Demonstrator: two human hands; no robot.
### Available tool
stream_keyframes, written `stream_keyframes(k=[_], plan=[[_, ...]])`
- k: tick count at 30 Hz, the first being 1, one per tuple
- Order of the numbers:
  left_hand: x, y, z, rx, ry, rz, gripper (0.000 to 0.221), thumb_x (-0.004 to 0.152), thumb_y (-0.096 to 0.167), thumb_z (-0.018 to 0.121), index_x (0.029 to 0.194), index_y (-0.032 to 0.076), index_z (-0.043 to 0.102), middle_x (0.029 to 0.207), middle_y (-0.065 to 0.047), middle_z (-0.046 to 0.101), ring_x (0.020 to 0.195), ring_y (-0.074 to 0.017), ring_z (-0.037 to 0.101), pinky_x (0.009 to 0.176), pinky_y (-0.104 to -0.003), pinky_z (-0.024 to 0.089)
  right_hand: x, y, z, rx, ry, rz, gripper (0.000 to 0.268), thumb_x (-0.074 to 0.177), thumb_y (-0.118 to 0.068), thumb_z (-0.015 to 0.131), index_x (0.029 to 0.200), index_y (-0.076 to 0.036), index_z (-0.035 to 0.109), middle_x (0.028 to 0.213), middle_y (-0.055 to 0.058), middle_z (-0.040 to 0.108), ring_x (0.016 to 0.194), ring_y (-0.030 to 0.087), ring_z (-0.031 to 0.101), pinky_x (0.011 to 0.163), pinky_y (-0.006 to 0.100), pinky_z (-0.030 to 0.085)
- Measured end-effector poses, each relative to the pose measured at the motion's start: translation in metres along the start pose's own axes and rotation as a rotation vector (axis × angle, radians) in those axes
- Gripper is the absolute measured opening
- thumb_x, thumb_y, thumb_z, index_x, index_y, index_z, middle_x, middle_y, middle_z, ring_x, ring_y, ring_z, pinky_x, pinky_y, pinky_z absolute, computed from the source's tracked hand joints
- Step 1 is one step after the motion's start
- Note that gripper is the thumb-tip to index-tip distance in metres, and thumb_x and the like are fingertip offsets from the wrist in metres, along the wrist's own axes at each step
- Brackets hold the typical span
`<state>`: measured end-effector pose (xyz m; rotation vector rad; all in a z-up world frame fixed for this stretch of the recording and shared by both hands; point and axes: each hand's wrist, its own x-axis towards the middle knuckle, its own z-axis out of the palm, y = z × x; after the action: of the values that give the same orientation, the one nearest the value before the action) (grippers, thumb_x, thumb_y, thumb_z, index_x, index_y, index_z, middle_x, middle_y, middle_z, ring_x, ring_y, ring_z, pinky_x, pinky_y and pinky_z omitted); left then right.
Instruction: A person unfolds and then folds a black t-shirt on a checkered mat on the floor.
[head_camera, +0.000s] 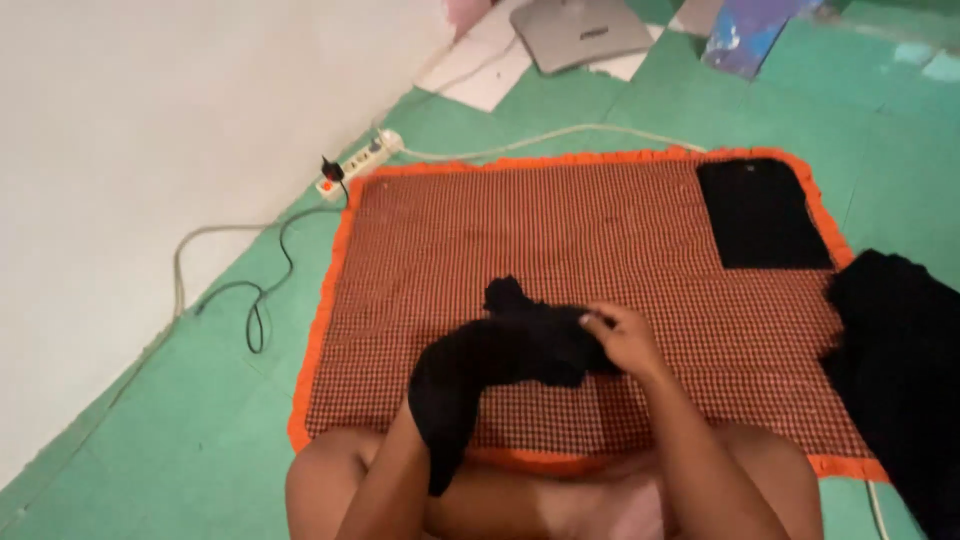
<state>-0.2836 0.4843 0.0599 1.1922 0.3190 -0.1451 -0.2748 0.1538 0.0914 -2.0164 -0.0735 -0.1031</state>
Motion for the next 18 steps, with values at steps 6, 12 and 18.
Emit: stream_keyframes(k=[6, 12, 18], plan=[[0.023, 0.016, 0.002, -0.089, 0.028, -0.200, 0.055, 0.085, 0.046, 0.079, 0.119, 0.004, 0.069, 0.114, -0.029, 0.065, 0.106, -0.0472, 0.064, 0.091, -0.054, 0.052, -0.005, -0.010, -0.011, 0.874, 0.289, 0.104, 0.023, 0.096, -0.002, 0.051, 0.111, -0.011, 0.065, 0.085, -0.002, 0.065, 0.065, 0.006, 0.060, 0.055, 0.013, 0.050], [-0.011, 0.067, 0.014, -0.382, 0.272, -0.312, 0.073, 0.085, 0.070, 0.063, 0.125, 0.009, 0.063, 0.114, -0.023, 0.061, 0.113, -0.0418, 0.062, 0.098, -0.054, 0.047, 0.015, 0.008, -0.032, 0.045, 0.346, 0.087, 0.007, 0.099, -0.009, 0.070, 0.102, -0.011, 0.076, 0.074, 0.013, 0.066, 0.064, 0.021, 0.060, 0.052, 0.031, 0.046], [0.026, 0.015, -0.019, 0.766, 0.573, 0.242, 0.045, 0.082, 0.054, 0.082, 0.106, 0.017, 0.074, 0.095, -0.008, 0.075, 0.100, -0.0317, 0.070, 0.082, -0.047, 0.051, 0.023, 0.004, -0.022, -0.185, 0.159, 0.339, 0.017, 0.099, -0.042, 0.072, 0.102, -0.027, 0.079, 0.076, 0.004, 0.073, 0.068, 0.019, 0.068, 0.054, 0.031, 0.052]])
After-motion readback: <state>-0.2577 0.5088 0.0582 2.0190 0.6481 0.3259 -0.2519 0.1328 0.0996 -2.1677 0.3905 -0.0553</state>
